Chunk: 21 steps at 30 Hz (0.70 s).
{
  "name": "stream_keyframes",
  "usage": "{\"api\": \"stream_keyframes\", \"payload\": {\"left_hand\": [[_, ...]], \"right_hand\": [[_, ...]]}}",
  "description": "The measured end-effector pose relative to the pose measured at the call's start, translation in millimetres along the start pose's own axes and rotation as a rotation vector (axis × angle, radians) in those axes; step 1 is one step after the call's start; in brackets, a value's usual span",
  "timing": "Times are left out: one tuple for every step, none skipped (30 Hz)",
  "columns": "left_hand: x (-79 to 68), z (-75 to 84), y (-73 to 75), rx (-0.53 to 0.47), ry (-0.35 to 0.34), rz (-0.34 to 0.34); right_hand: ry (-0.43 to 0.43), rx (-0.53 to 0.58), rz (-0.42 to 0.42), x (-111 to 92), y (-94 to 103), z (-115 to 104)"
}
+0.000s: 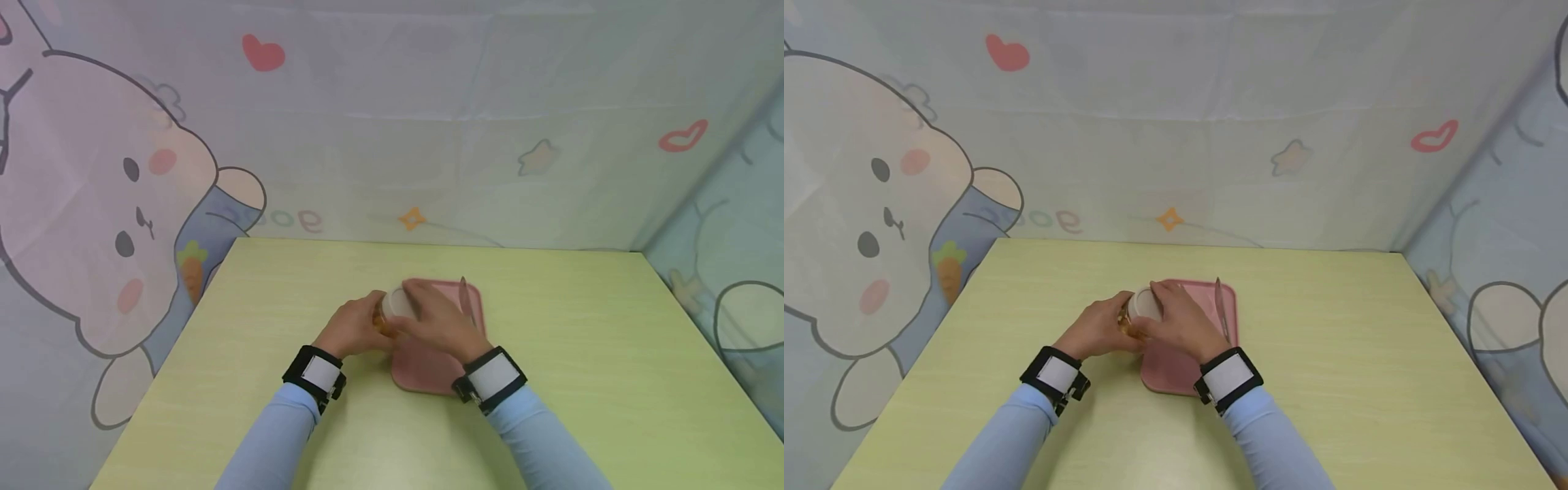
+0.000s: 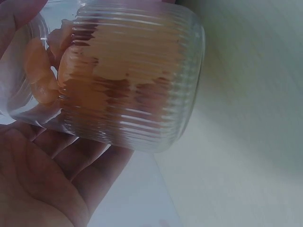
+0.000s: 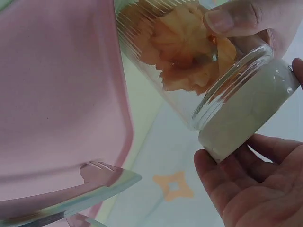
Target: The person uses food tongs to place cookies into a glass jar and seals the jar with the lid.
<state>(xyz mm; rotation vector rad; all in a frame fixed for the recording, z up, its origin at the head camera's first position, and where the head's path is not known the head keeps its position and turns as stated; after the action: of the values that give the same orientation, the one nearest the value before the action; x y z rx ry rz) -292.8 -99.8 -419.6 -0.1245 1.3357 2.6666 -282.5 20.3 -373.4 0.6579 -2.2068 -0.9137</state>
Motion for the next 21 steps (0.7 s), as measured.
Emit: {"api": "stream_keyframes", "payload": {"left_hand": [[-0.2,0.1,0.4,0.000,-0.001,0.001],[-0.4,0.1,0.5,0.001,-0.001,0.000],[-0.6,0.1,0.6,0.002,-0.001,0.000],[-0.7,0.0,0.9,0.006,0.001,0.000],[-1.2,0.0,0.9,0.007,0.002,-0.005],[-1.6,-0.1,0.5,0.006,0.004,-0.012],[-2.0,-0.1,0.3,0.005,0.004,-0.018],[-2.4,-0.2,0.1,0.003,0.005,-0.024],[-2.6,-0.1,-0.1,0.000,0.005,-0.028],[-2.8,0.2,-0.3,0.000,0.003,-0.032],[-2.9,0.4,-0.5,-0.002,0.002,-0.036],[-2.8,0.3,-0.7,-0.004,0.002,-0.036],[-2.6,0.4,-0.9,-0.002,0.002,-0.035],[-2.5,0.3,-1.0,-0.003,0.003,-0.035],[-2.1,0.2,-1.7,-0.005,0.002,-0.037],[-1.9,0.2,-2.4,-0.009,0.002,-0.042],[-1.7,0.3,-3.0,-0.015,0.003,-0.047],[-1.5,0.5,-3.5,-0.020,0.002,-0.051],[-1.3,0.9,-3.9,-0.022,0.000,-0.051],[-1.3,1.2,-4.2,-0.024,-0.004,-0.052],[-1.0,1.4,-4.3,-0.020,-0.007,-0.048]], "right_hand": [[0.004,-0.009,0.003,0.6,0.2,-0.6],[0.002,-0.017,0.008,1.0,0.3,-0.7],[-0.004,-0.022,0.014,1.2,0.3,-1.0],[-0.013,-0.030,0.022,1.4,0.6,-1.3],[-0.024,-0.052,0.037,1.6,1.2,-1.4],[-0.041,-0.064,0.049,1.6,1.6,-1.5],[-0.060,-0.086,0.066,1.5,2.6,-1.6],[-0.083,-0.097,0.082,1.2,3.1,-1.4],[-0.113,-0.113,0.098,0.3,3.7,-1.1],[-0.142,-0.142,0.113,-0.8,4.4,-0.6],[-0.170,-0.160,0.123,-1.7,4.6,-0.1],[-0.199,-0.167,0.126,-2.9,4.1,0.3],[-0.223,-0.184,0.128,-3.8,3.6,1.1],[-0.241,-0.191,0.127,-4.5,2.9,1.7],[-0.252,-0.209,0.124,-5.2,2.4,2.1],[-0.256,-0.222,0.121,-5.5,1.9,2.7],[-0.252,-0.220,0.118,-5.6,1.4,3.1],[-0.243,-0.229,0.120,-6.0,1.6,3.9],[-0.227,-0.229,0.123,-5.9,2.1,4.6],[-0.203,-0.223,0.128,-5.4,2.9,5.0],[-0.172,-0.209,0.127,-4.6,3.4,5.4]]}}
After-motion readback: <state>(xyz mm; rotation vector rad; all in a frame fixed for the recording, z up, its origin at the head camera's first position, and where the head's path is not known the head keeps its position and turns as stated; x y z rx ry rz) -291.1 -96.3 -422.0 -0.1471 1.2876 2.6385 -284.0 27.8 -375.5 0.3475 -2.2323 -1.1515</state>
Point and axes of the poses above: each hand's wrist, its own x-axis towards the middle knuckle, its own y-axis out of the back of the hand, z = x × y, the point moved 8 cm from there along x, towards the middle knuckle, and after that the axes turned 15 degrees about y, right-handed, at the moved point
